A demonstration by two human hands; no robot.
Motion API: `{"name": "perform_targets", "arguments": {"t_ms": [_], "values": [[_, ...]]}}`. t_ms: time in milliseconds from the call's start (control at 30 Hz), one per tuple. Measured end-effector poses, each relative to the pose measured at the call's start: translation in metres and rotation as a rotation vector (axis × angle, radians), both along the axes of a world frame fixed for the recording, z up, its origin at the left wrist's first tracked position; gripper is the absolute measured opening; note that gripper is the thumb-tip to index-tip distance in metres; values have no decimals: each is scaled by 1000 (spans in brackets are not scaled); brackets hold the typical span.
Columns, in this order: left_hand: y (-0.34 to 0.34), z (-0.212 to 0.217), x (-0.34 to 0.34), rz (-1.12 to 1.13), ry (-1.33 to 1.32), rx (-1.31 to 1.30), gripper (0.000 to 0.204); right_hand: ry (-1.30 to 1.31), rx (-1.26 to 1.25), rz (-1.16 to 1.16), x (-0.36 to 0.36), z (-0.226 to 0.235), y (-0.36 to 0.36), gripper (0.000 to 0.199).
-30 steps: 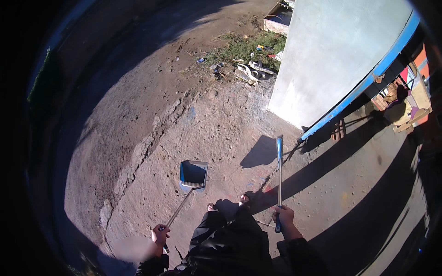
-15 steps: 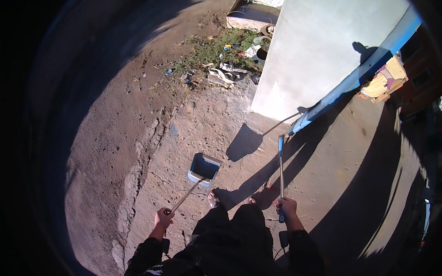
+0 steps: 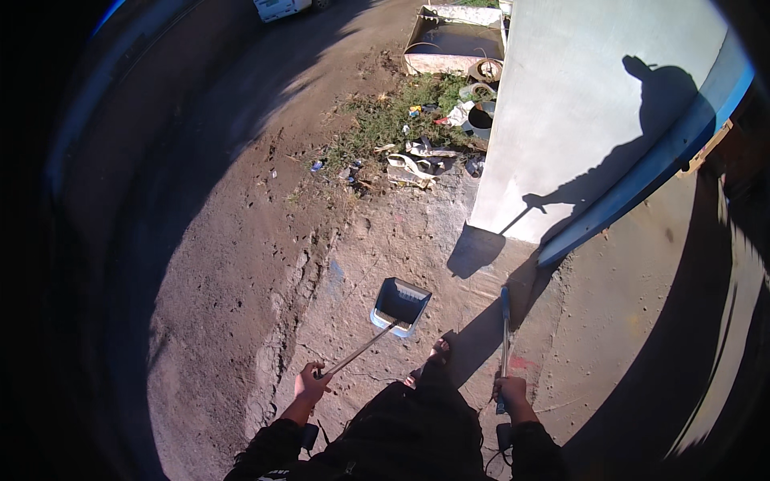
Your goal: The person sweeps a concrete floor with a broom and collects debris into a dustpan. They move from an indoor area with scattered items to an outdoor paved area, sweeping dust and small debris into the dustpan.
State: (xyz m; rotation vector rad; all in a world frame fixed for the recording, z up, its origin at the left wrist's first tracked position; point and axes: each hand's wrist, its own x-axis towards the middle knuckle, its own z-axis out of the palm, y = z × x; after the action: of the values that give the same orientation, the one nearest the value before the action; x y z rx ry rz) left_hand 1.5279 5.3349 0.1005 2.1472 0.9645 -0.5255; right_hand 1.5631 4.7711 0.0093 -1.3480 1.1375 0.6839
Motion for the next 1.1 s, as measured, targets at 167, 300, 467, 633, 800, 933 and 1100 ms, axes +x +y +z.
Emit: {"name": "perform_targets", "arguments": {"t_ms": [167,300,467,633,800,933,1100], "values": [[22,-23,55,184,-159,-176,37,-4,-63,128,22,7,32,9],[36,-50,113,359,-167,-280,38,11,-86,53,11,20,44,12],[95,-71,235,486,-232,-475,32,17,-150,-40,-20,18,59,22],[191,-82,338,998,-273,-909,31,51,-179,-149,-52,20,113,30],[236,-129,370,1036,-14,-1183,45,127,-187,-360,-46,18,188,12],[241,-162,418,1190,48,-1453,29,131,-155,-442,-48,24,222,9],[253,-166,459,1407,-138,-1705,15,183,-87,-479,-50,41,229,8]]}}
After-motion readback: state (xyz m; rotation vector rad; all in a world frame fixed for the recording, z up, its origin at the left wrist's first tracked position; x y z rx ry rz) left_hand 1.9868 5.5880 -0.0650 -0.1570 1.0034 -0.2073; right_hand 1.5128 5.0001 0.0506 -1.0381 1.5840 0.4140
